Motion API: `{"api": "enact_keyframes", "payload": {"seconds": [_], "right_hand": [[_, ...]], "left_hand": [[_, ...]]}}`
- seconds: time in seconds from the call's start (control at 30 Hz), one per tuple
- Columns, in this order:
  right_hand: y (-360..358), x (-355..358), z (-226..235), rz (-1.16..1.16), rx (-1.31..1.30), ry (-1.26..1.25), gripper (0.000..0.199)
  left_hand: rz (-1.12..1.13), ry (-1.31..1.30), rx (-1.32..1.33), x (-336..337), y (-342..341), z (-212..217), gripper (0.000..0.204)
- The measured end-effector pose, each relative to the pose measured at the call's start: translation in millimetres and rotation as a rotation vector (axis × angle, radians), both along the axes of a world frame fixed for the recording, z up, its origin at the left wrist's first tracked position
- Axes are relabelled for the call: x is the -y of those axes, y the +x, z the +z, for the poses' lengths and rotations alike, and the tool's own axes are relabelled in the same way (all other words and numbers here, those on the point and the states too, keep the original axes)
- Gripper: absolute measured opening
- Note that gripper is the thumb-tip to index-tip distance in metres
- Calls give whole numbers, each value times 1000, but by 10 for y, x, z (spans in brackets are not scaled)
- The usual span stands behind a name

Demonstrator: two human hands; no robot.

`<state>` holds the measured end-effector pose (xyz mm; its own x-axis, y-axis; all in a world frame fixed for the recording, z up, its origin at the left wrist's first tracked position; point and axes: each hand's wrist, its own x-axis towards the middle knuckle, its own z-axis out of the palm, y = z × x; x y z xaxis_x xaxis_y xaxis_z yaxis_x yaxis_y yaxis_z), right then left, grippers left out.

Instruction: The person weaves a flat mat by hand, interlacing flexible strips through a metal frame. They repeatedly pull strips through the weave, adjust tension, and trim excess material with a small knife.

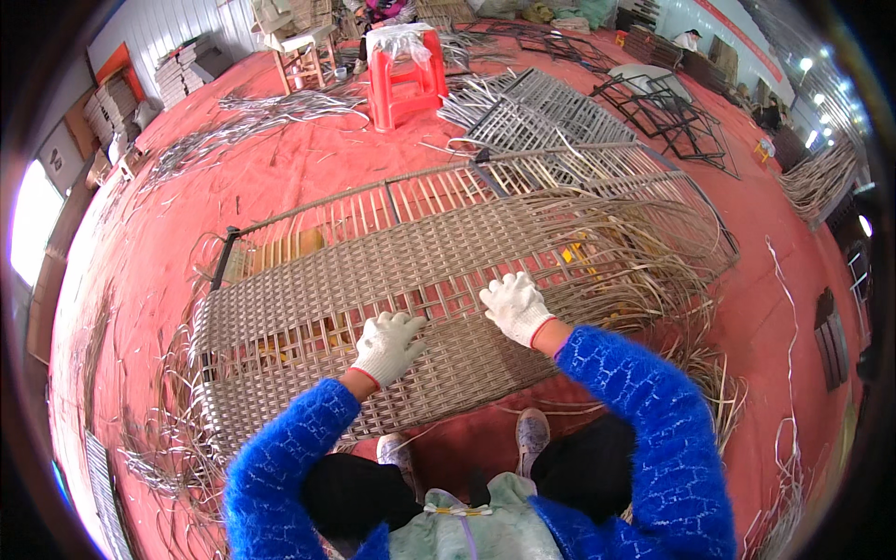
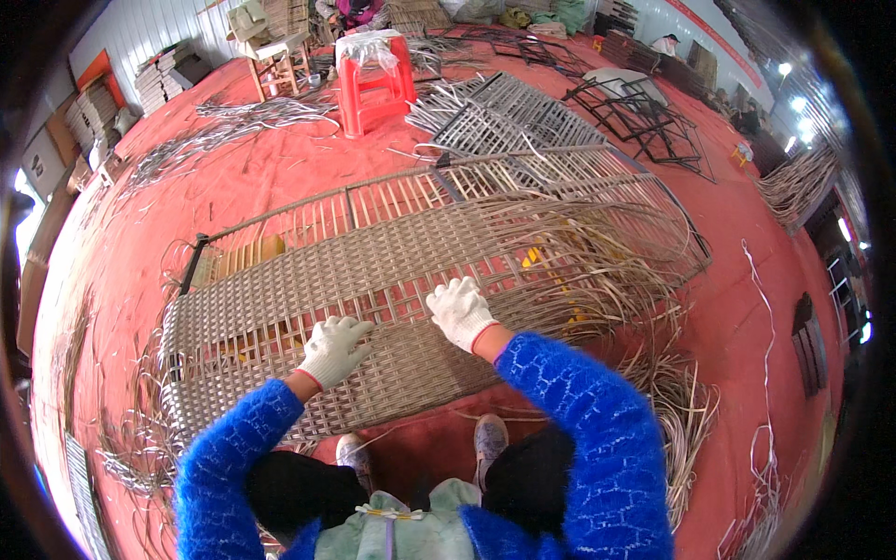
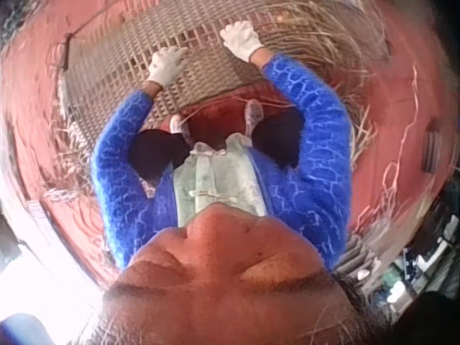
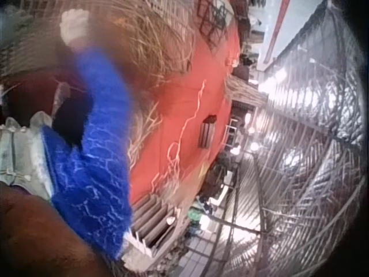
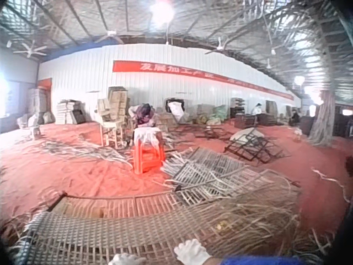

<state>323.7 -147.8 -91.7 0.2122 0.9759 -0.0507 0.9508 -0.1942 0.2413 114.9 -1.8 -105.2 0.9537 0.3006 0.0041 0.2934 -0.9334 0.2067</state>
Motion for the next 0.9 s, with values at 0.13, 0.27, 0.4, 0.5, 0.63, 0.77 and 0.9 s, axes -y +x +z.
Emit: {"api": "enact_keyframes", "payload": {"seconds": [0.13,0.27,0.4,0.5,0.63,0.77,0.9], "right_hand": [[93,34,34,-5,-120,-2,25],[402,186,23,-163,-93,130,21],[590,428,-56,-204,-73,165,23],[662,493,-53,-153,-89,47,24],[815,533,29,-189,-185,-57,22],[844,518,-53,-68,-163,197,19],[754,484,-200,-39,-58,232,19]], "left_hand": [[19,-16,17,-3,4,23,32],[21,26,49,24,40,9,28],[58,35,30,42,72,-19,27],[73,36,17,45,74,-34,26],[67,55,14,35,67,-30,25],[54,77,70,52,100,-19,24],[96,85,4,53,136,-2,32]]}}
